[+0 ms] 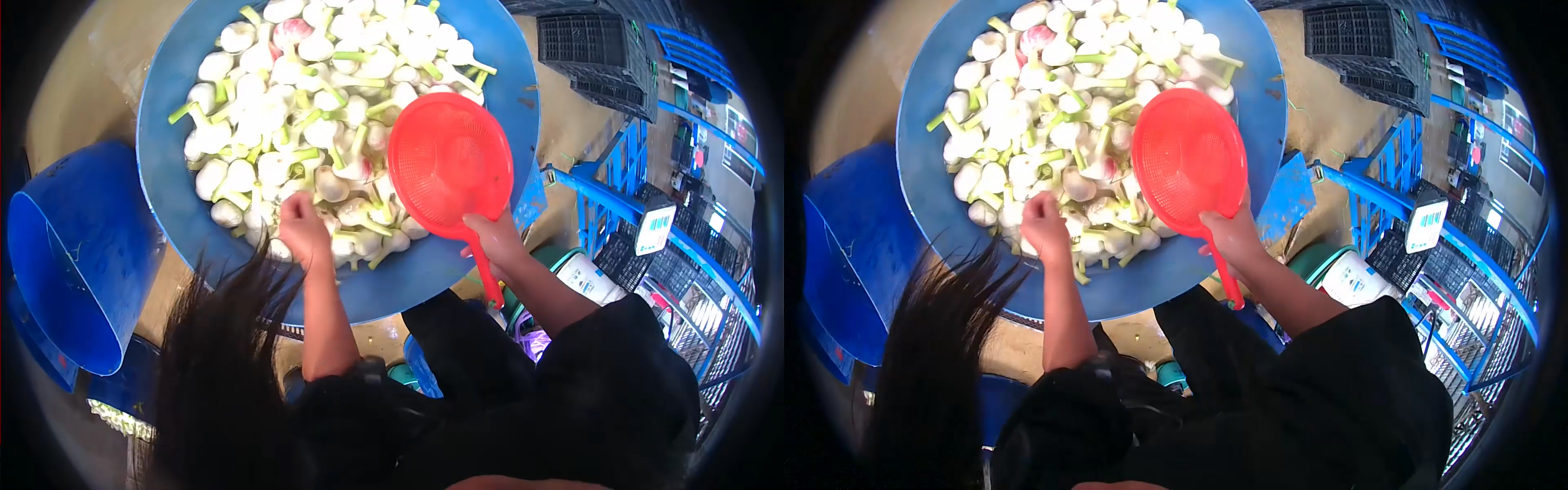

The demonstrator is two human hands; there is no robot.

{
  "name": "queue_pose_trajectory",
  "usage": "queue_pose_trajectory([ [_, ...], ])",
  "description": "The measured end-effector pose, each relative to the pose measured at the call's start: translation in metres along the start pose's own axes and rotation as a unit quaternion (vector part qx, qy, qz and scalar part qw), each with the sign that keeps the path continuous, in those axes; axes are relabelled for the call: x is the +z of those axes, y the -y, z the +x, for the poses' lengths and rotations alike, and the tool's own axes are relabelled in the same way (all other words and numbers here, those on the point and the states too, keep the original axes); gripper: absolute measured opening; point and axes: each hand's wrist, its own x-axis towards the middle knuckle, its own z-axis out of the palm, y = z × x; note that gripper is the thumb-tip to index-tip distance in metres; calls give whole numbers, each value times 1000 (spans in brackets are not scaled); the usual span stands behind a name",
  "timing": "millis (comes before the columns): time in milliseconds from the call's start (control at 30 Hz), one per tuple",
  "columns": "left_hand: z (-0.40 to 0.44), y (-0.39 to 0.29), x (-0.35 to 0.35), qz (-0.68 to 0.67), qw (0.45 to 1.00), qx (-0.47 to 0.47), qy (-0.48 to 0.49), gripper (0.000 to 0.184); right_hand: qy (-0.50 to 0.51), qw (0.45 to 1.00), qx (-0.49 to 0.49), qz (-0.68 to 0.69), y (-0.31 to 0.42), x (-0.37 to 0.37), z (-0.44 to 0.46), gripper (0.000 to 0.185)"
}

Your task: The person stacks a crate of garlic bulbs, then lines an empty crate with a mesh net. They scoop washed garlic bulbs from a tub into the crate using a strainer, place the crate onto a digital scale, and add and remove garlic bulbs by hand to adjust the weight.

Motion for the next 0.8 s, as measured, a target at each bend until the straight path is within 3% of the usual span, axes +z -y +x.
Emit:
queue_pose_trajectory([
  [33, -16, -30, 6, 25, 994, 62, 91, 9, -6, 999, -27, 26, 0, -6, -2, 48],
  [67, -22, -28, 22, 66, 967, 205, 133, 17, -7, 999, -25, 27, -1, -12, -3, 48],
  [100, -28, -56, 33, 217, 907, 286, 219, 22, -14, 998, -43, 39, -1, -18, -3, 40],
  [133, -29, -60, 47, 271, 861, 351, 249, 16, -20, 997, -63, 50, 1, -24, -2, 33],
  [167, -24, -56, 68, 463, 728, 438, 251, 13, -18, 996, -67, 50, 6, -27, -4, 33],
  [200, -19, -47, 80, 466, 728, 439, 245, 13, -13, 996, -78, 48, 13, -29, -7, 30],
  [267, -8, -38, 98, 581, 555, 523, 283, 17, -3, 995, -94, 44, 14, -35, -5, 27],
  [333, 5, -40, 97, 594, 546, 498, 317, 19, 36, 995, -88, 17, 4, -37, -2, 28],
  [400, 16, -43, 88, 558, 596, 478, 324, 16, 48, 996, -69, 32, 3, -34, -8, 28],
  [467, 21, -44, 72, 550, 603, 468, 340, 14, 56, 996, -43, 45, 3, -32, -12, 28],
  [567, 28, -58, 9, 393, 765, 426, 282, 13, 61, 992, -13, 106, 6, -31, -17, 28],
  [633, 39, -80, -53, 268, 866, 372, 198, 14, 79, 993, -4, 84, 4, -35, -18, 38],
  [667, 64, -102, -90, 488, 809, 263, 196, 15, 78, 993, 0, 85, 3, -34, -22, 38],
  [733, 114, -101, -164, 215, 913, 341, 56, 43, 57, 998, 12, -9, 5, -29, -28, 72],
  [767, 105, -141, -185, 403, 803, 436, -53, 59, 56, 998, 13, -9, 6, -23, -31, 72],
  [800, 96, -165, -196, 620, 752, 185, -125, 61, 39, 998, 38, -26, 8, -15, -33, 71],
])
